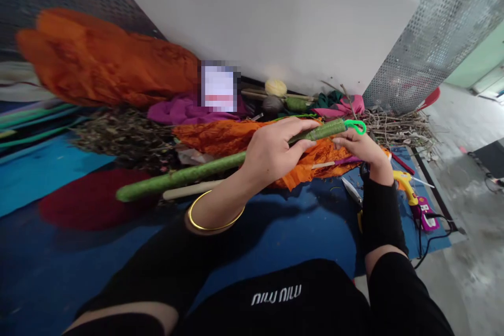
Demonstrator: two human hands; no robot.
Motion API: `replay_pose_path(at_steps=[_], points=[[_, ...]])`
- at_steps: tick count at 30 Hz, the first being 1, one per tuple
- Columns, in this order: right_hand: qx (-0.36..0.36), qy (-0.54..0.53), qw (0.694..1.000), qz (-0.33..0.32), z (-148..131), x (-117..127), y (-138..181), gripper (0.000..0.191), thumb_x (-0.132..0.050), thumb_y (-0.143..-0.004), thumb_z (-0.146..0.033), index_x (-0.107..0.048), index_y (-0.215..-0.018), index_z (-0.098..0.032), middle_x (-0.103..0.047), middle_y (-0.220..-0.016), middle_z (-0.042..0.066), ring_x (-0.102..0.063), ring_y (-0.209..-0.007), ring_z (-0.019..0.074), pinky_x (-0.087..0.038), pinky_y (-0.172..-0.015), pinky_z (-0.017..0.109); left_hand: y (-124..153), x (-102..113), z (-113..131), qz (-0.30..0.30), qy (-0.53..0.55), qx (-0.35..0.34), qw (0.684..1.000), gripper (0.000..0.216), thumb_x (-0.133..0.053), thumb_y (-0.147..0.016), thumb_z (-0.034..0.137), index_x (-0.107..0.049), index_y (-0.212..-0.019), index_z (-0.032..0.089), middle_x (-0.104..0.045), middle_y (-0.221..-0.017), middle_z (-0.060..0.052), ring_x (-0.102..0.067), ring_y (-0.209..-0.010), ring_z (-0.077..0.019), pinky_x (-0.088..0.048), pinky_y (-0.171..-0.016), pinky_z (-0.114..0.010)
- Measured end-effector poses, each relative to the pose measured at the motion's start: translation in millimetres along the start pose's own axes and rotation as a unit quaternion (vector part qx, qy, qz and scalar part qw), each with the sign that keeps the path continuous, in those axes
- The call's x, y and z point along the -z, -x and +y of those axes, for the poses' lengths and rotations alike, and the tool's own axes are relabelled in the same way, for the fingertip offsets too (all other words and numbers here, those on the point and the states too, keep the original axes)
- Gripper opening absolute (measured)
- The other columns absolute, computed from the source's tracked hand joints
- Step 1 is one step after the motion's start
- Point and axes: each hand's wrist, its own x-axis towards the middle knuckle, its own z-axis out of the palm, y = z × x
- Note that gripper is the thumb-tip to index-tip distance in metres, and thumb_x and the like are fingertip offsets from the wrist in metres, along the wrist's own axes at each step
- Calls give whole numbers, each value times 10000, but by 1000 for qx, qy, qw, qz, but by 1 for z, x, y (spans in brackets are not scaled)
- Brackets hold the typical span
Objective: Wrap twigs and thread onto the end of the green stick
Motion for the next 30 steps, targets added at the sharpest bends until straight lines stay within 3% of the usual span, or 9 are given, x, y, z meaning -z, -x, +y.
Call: replay_pose_path(at_steps=[5, 8, 11, 14, 16, 17, 21, 24, 30], points=[[-6, -8, 994, -104, -13, 5, 10, 570, -594, -948, -740, -697, -866, -186, -535, -623, -57, -389, -484, 82, -318, -467, 255, -4, -1, -1, 10, -57, 6, 998, 377, -636, -994, 208, -734, -1353, 269, -794, -1273, -34, -759, -1122, -232, -590, -937, -320], [33, 34, 993, -105, -24, 8, 17, 627, -566, -953, -770, -674, -754, -185, -524, -608, -41, -405, -516, 94, -337, -504, 272, -6, 4, -3, 39, -89, 5, 995, 389, -612, -1007, 214, -729, -1375, 262, -792, -1250, -50, -759, -1102, -241, -586, -898, -321], [137, 113, 984, 32, -39, 0, 23, 548, -603, -996, -652, -681, -685, -207, -544, -648, -9, -518, -627, 142, -446, -626, 311, -10, 6, -8, 57, -104, 11, 993, 394, -608, -1002, 214, -731, -1374, 256, -789, -1248, -56, -754, -1105, -247, -580, -894, -320], [255, 102, 937, 217, -50, -26, 23, 483, -599, -994, -631, -723, -721, -253, -663, -913, 73, -672, -946, 257, -571, -876, 441, -12, 3, -13, 48, -102, 14, 994, 384, -600, -1003, 236, -735, -1362, 265, -790, -1237, -48, -754, -1087, -243, -581, -896, -319], [289, 31, 922, 257, -51, -49, 18, 487, -575, -984, -667, -713, -732, -274, -694, -984, 87, -700, -1061, 307, -582, -992, 531, -13, 1, -14, 37, -98, 15, 994, 385, -581, -1008, 237, -736, -1359, 268, -787, -1240, -45, -753, -1095, -243, -582, -909, -320], [292, -18, 922, 255, -50, -61, 14, 504, -559, -984, -683, -687, -714, -276, -686, -903, 75, -715, -990, 302, -586, -1005, 556, -14, 0, -14, 32, -97, 17, 995, 389, -571, -1009, 230, -737, -1359, 269, -786, -1246, -45, -752, -1107, -244, -582, -915, -320], [254, -223, 900, 274, -49, -88, 0, 575, -593, -970, -657, -433, -582, -265, -383, -527, -35, -474, -492, 171, -609, -740, 466, -14, -3, -11, 20, -111, 38, 993, 405, -578, -1011, 236, -724, -1385, 283, -781, -1279, -44, -753, -1129, -259, -580, -905, -327], [185, -264, 897, 302, -54, -90, 0, 634, -647, -929, -667, -306, -580, -263, -249, -519, -63, -328, -447, 129, -465, -528, 359, -14, -7, -7, 11, -130, 61, 990, 424, -598, -1020, 283, -697, -1432, 281, -777, -1297, -55, -758, -1114, -273, -578, -878, -336], [130, -220, 911, 324, -60, -90, 13, 584, -628, -970, -616, -342, -611, -256, -290, -555, -60, -310, -484, 114, -402, -529, 319, -10, -17, -8, 3, -134, 55, 989, 391, -584, -1029, 286, -727, -1393, 276, -779, -1288, -55, -753, -1115, -275, -572, -886, -338]])
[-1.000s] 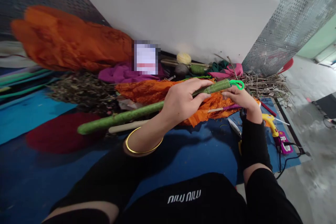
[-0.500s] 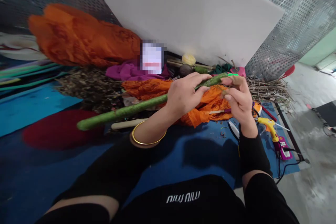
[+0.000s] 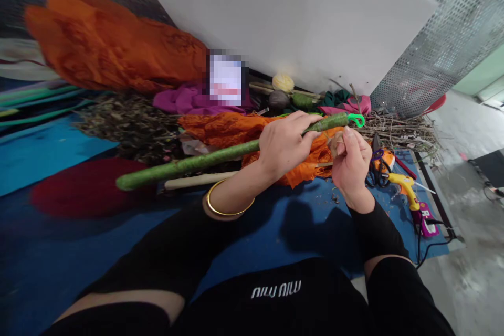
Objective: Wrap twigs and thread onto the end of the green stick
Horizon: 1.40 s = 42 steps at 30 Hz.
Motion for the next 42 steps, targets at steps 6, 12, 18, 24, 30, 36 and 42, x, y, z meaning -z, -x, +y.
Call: replay_pose_path(at_steps=[6, 12, 18, 24, 30, 36, 42], points=[[13, 34, 999, 27, 3, -10, 7, 593, -605, -978, -652, -350, -617, -257, -342, -562, -44, -363, -525, 129, -385, -529, 310, -4, 0, -1, -31, 8, 19, 999, 419, -579, -1027, 248, -713, -1422, 283, -760, -1360, -56, -744, -1174, -279, -587, -943, -358], [-7, 12, 1000, 3, -2, -15, 13, 592, -671, -949, -633, -396, -594, -247, -370, -556, -47, -360, -524, 118, -369, -536, 308, -3, 3, 0, -42, 15, 9, 999, 437, -557, -1034, 245, -704, -1437, 328, -756, -1377, -32, -745, -1175, -268, -589, -927, -352], [25, 44, 998, -28, -5, -3, 9, 506, -647, -998, -573, -523, -635, -243, -488, -596, -30, -450, -559, 131, -406, -565, 321, -4, 2, -1, -32, -14, 8, 999, 453, -552, -1043, 265, -680, -1475, 309, -765, -1326, -54, -757, -1111, -269, -573, -853, -335], [81, 63, 991, -90, -14, 6, 10, 430, -592, -1051, -384, -601, -645, -241, -634, -677, -5, -650, -706, 168, -520, -703, 337, -4, 8, -1, -38, 3, 8, 999, 459, -564, -1032, 245, -689, -1468, 314, -755, -1365, -25, -751, -1138, -252, -563, -856, -315], [53, 220, 958, -175, -38, 50, -22, 362, -626, -1008, -328, -668, -662, -232, -791, -1050, 50, -720, -1119, 234, -535, -1008, 386, -2, 7, -3, 0, 4, 4, 1000, 428, -586, -1030, 271, -717, -1434, 323, -779, -1289, -22, -756, -1058, -229, -546, -811, -299], [-39, 421, 833, -357, -29, 100, -52, 241, -660, -953, -428, -725, -833, -229, -765, -901, 57, -699, -860, 219, -524, -816, 355, 0, 9, -5, 27, 7, 0, 1000, 429, -631, -999, 235, -742, -1402, 332, -788, -1226, -18, -748, -1022, -218, -545, -804, -292], [-73, 539, 811, -215, -8, 97, -52, 335, -715, -902, -467, -732, -1119, -212, -805, -1156, 125, -736, -1035, 310, -545, -943, 463, 3, 11, -7, 51, 26, -29, 998, 430, -628, -998, 218, -745, -1403, 303, -788, -1201, -33, -740, -1012, -215, -557, -825, -290]])
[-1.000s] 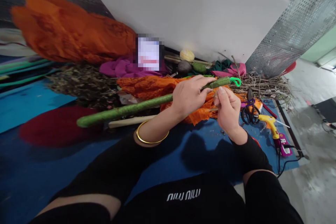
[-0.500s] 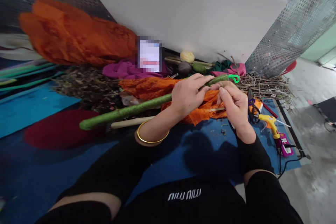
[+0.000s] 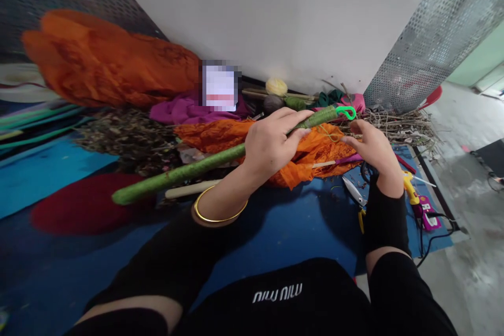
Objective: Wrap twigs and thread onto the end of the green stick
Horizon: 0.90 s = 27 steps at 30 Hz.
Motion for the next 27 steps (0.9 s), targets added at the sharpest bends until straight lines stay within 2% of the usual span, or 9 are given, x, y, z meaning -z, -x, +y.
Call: replay_pose_path(at_steps=[4, 7, 9, 11, 13, 16, 19, 23, 27], points=[[52, -89, 995, 0, -13, -13, -4, 387, -755, -871, -516, -747, -1126, -225, -804, -1234, 132, -732, -1178, 341, -528, -1094, 526, 1, 0, 0, -2, -1, -1, 1000, 432, -636, -996, 216, -743, -1407, 291, -786, -1198, -39, -742, -1013, -217, -563, -834, -290], [105, -265, 958, 37, -32, -36, -10, 489, -787, -830, -538, -711, -1199, -226, -780, -1303, 122, -709, -1267, 310, -522, -1156, 485, 1, 0, 0, -3, -2, -4, 1000, 433, -625, -997, 216, -741, -1408, 283, -783, -1195, -43, -742, -1019, -219, -566, -840, -289], [108, -358, 927, 25, -45, -49, -12, 369, -757, -851, -531, -718, -1064, -232, -813, -1073, 66, -761, -1049, 255, -606, -996, 416, 0, 0, -1, 0, -4, -7, 1000, 428, -610, -1002, 225, -740, -1405, 281, -780, -1194, -45, -740, -1025, -222, -568, -841, -291], [91, -371, 923, 41, -55, -55, -8, 240, -691, -911, -467, -694, -864, -232, -716, -741, -7, -688, -706, 181, -594, -733, 330, 0, 0, -2, 3, -5, -10, 1000, 430, -597, -1004, 227, -738, -1405, 289, -778, -1199, -42, -740, -1025, -222, -567, -841, -294], [91, -317, 935, 131, -60, -55, -1, 246, -638, -959, -387, -678, -777, -226, -609, -621, -34, -564, -573, 141, -500, -607, 292, -1, 0, -3, 4, -4, -13, 1000, 431, -584, -1009, 234, -735, -1408, 301, -778, -1204, -37, -740, -1019, -221, -565, -838, -294], [140, -193, 924, 299, -62, -52, 6, 216, -608, -1003, -313, -724, -846, -220, -685, -725, -3, -601, -660, 153, -484, -654, 298, -2, 0, -3, 3, -1, -11, 1000, 419, -576, -1023, 265, -736, -1409, 304, -783, -1199, -37, -741, -1011, -225, -561, -824, -295], [199, -98, 904, 365, -60, -55, 7, 192, -600, -1029, -255, -733, -897, -217, -756, -814, 26, -671, -741, 164, -503, -711, 292, -4, 0, -4, 1, -5, -2, 1000, 422, -590, -1016, 266, -736, -1410, 311, -785, -1207, -36, -745, -1017, -234, -557, -818, -298], [271, 13, 893, 360, -58, -61, 5, 204, -547, -1057, -222, -724, -958, -210, -732, -762, 27, -649, -687, 158, -456, -643, 273, -6, 0, -5, -2, -15, 3, 1000, 428, -592, -1014, 270, -731, -1418, 303, -785, -1226, -40, -747, -1039, -245, -554, -822, -302], [323, 100, 910, 237, -56, -56, 7, 311, -459, -1088, -279, -714, -923, -214, -671, -696, 23, -596, -631, 161, -396, -577, 277, -6, -2, -6, -17, -18, 11, 1000, 436, -604, -1009, 271, -725, -1427, 304, -786, -1237, -37, -751, -1056, -248, -560, -830, -305]])
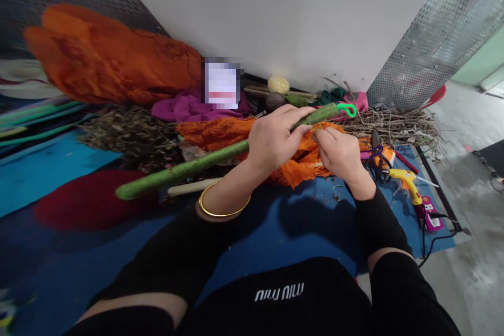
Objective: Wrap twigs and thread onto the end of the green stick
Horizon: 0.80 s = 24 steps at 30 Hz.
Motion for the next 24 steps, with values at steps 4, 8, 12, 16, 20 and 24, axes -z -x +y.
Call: replay_pose_path(at_steps=[4, 8, 12, 16, 20, 24], points=[[-52, -47, 994, -81, 3, 14, -3, 310, -442, -1082, -273, -745, -1030, -235, -745, -844, 58, -674, -769, 184, -483, -673, 273, 1, -3, 1, -26, 15, 7, 1000, 435, -640, -986, 252, -737, -1407, 298, -793, -1253, -38, -766, -1039, -246, -576, -844, -313], [-90, -57, 990, -89, 5, 20, -6, 349, -442, -1078, -295, -788, -1061, -254, -736, -881, 61, -655, -775, 188, -467, -666, 289, 1, -8, 4, -40, 57, 33, 997, 439, -664, -953, 201, -730, -1384, 247, -805, -1284, -56, -762, -1155, -259, -586, -984, -346], [-110, -24, 992, -64, 7, 15, -5, 405, -431, -1074, -292, -831, -1024, -261, -629, -757, 42, -543, -652, 168, -379, -607, 305, 3, -12, 8, -77, 78, 66, 992, 284, -690, -922, 210, -785, -1189, 219, -841, -1155, -69, -784, -1106, -281, -597, -992, -392], [-130, -35, 989, -57, 10, 11, -6, 377, -481, -1066, -302, -848, -996, -249, -619, -768, 42, -554, -668, 163, -379, -623, 304, 7, -15, 11, -78, 81, 41, 993, 275, -664, -911, 185, -798, -1149, 218, -845, -1144, -63, -788, -1095, -278, -603, -984, -393], [-162, -57, 982, -74, 14, 13, -9, 284, -574, -1042, -326, -843, -984, -255, -648, -813, 36, -591, -726, 165, -392, -648, 300, 12, -21, 12, -77, 69, 31, 994, 309, -657, -910, 167, -800, -1182, 206, -837, -1201, -70, -780, -1145, -289, -599, -1019, -408], [-171, -46, 980, -89, 18, 15, -9, 239, -616, -1013, -331, -831, -935, -260, -667, -836, 26, -611, -759, 169, -377, -644, 298, 17, -27, 12, -70, 62, 5, 996, 296, -681, -905, 179, -804, -1173, 209, -839, -1203, -63, -784, -1127, -282, -604, -997, -391]])
